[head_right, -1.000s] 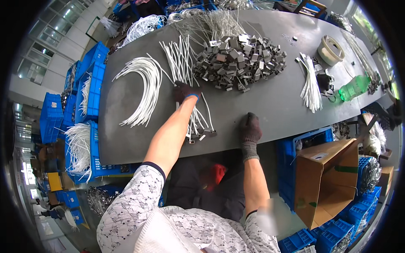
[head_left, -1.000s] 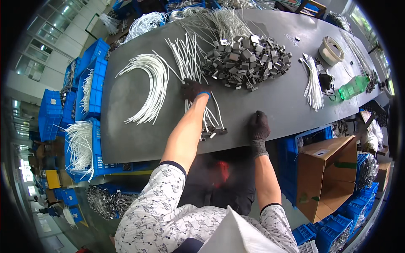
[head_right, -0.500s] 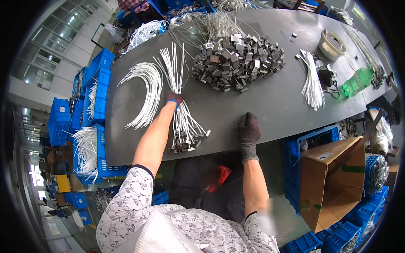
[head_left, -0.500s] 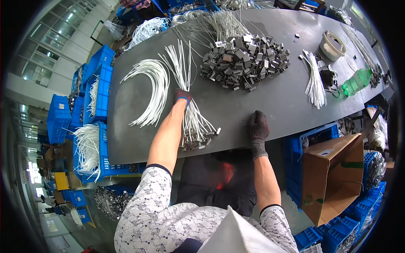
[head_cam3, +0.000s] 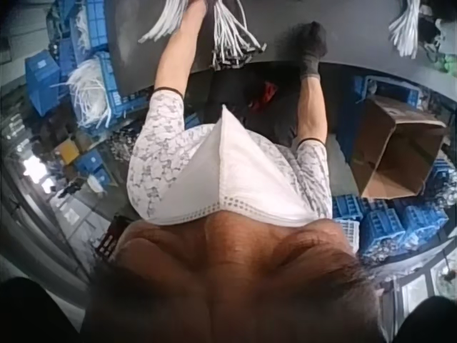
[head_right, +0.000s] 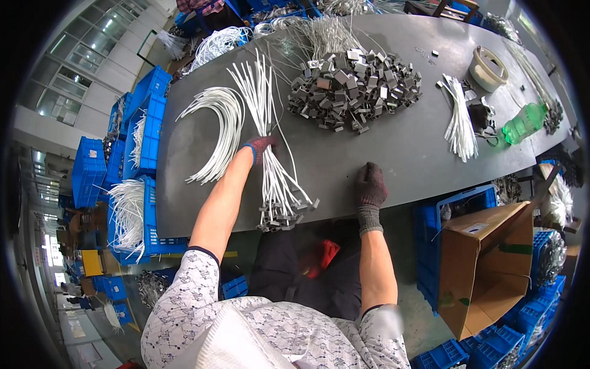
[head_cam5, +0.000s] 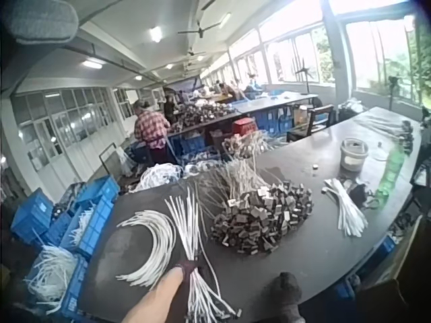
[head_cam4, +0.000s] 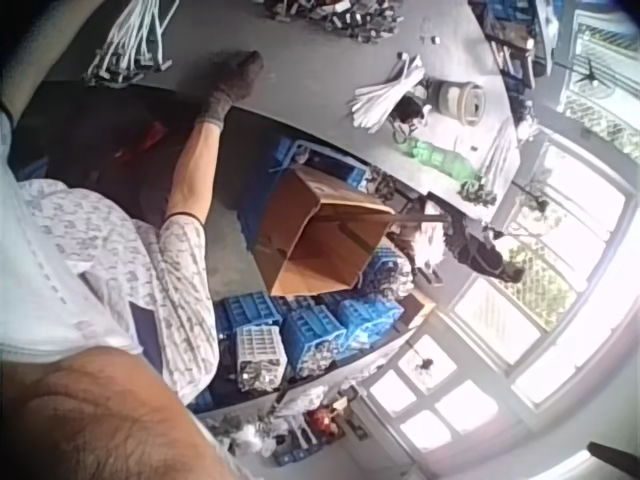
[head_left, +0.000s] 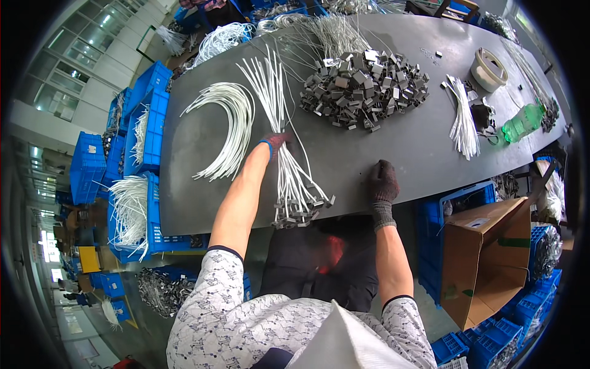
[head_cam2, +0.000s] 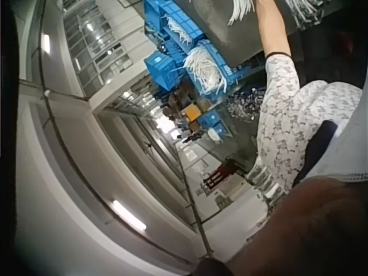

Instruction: Bundling and organizing long white electrical cables at a manufacturing workbench.

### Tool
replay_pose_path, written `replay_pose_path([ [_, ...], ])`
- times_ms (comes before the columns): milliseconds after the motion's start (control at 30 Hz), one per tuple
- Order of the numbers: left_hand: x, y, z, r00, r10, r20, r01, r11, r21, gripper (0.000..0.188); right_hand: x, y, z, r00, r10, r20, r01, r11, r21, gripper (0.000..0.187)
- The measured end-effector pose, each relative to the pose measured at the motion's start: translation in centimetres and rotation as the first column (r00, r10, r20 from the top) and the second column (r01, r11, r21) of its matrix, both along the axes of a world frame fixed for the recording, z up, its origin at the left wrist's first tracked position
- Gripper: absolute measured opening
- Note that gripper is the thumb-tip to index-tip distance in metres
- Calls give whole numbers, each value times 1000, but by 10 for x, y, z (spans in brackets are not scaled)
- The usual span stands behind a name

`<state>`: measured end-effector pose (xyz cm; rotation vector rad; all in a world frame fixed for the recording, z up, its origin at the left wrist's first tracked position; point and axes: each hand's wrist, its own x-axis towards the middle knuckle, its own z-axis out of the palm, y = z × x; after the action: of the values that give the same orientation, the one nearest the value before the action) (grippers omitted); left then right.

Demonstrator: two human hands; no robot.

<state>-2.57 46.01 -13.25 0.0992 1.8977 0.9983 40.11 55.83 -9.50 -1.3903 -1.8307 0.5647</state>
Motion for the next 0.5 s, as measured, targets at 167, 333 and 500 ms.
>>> replay_pose_path([
  [167,56,36,-20,887,-173,-427,131,983,-127,27,19,7,-15,995,-40,95,42,999,-26,22],
  [333,100,60,0,766,-298,-570,84,925,-371,61,21,7,-15,993,-47,111,51,998,-35,23],
  [500,171,87,40,671,-544,-504,185,781,-597,72,38,11,-24,987,-92,133,97,995,-32,23],
])
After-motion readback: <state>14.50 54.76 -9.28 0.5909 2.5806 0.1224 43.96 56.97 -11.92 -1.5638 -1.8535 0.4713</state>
